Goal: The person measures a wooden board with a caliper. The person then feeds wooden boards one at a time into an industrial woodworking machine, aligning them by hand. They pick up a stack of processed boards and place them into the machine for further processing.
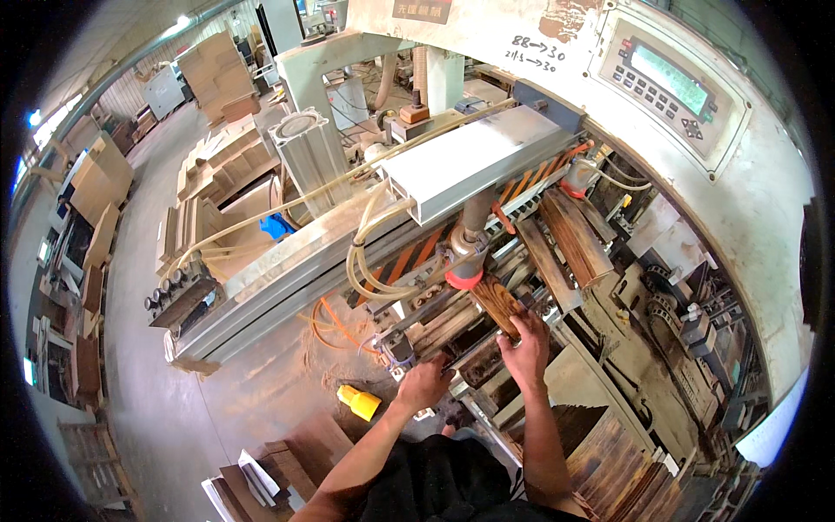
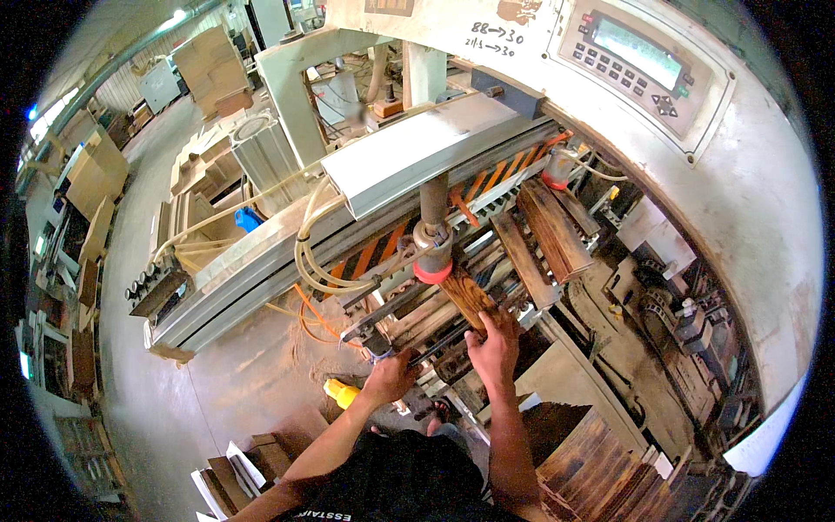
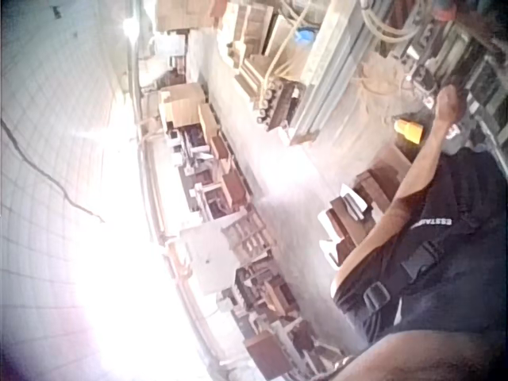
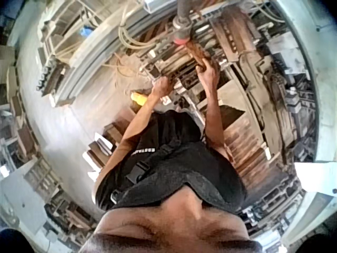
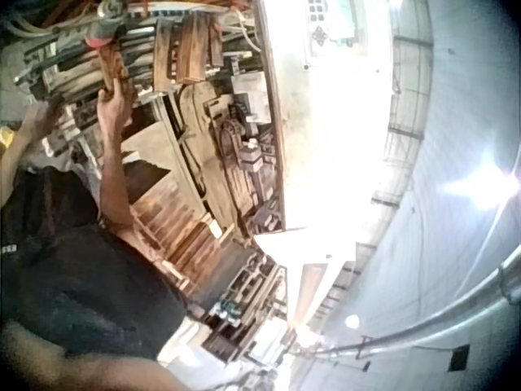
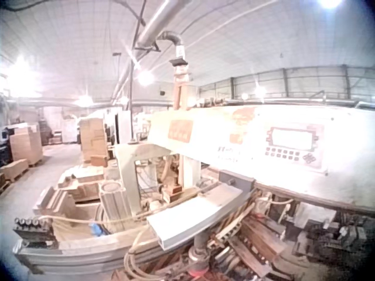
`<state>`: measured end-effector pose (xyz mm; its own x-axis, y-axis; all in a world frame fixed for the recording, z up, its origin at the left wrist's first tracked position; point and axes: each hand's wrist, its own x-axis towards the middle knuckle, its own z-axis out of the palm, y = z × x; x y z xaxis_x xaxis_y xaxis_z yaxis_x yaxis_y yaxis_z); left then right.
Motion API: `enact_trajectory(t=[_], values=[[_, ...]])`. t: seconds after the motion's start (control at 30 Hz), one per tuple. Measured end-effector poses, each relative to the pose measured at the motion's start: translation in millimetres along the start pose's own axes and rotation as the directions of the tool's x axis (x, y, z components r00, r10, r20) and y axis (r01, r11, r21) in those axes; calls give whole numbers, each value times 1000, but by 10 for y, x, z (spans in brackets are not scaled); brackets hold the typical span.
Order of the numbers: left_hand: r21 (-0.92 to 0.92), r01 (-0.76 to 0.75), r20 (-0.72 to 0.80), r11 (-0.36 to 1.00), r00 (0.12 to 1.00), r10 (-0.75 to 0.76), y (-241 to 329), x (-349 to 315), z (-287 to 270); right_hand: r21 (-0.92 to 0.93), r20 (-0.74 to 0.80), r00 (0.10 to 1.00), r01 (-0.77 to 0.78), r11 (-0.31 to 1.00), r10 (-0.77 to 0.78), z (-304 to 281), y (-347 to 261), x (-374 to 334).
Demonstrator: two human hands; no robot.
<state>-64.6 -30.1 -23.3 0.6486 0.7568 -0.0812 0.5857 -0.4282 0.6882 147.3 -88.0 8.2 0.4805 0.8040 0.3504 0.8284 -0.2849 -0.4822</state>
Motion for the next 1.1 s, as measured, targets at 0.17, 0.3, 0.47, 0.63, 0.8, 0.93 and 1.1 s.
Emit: enact_trajectory(t=[0.17, 0.3, 0.47, 0.63, 0.8, 0.93, 1.1], values=[[-19, 11, 13, 1000, 1000, -11, -34, 21, 41, 12, -38, 996, -86, 996, 87, 105, -1, 13], [-21, 5, 1, 1000, 1000, -5, -53, 5, 44, 9, -47, 997, -54, 998, 55, 136, 19, 16], [-18, 23, 15, 1000, 1000, -23, -18, 14, 44, -27, 41, 997, -70, 997, 71, 53, 41, 33], [-111, 41, 56, 993, 998, -35, -7, 47, -4, 35, 128, 981, -151, 988, 145, -50, -52, 71], [-105, 39, 26, 994, 999, -36, -2, 35, -27, 12, 69, 997, -38, 999, 37, 49, 84, 38], [-99, 82, 23, 992, 997, -80, 32, -28, -35, 50, 93, 994, -68, 996, 63, 55, 92, 63], [-121, 68, 7, 990, 998, -67, 82, -11, -62, 77, 70, 998, -1, 997, -4, 16, 141, 104]])
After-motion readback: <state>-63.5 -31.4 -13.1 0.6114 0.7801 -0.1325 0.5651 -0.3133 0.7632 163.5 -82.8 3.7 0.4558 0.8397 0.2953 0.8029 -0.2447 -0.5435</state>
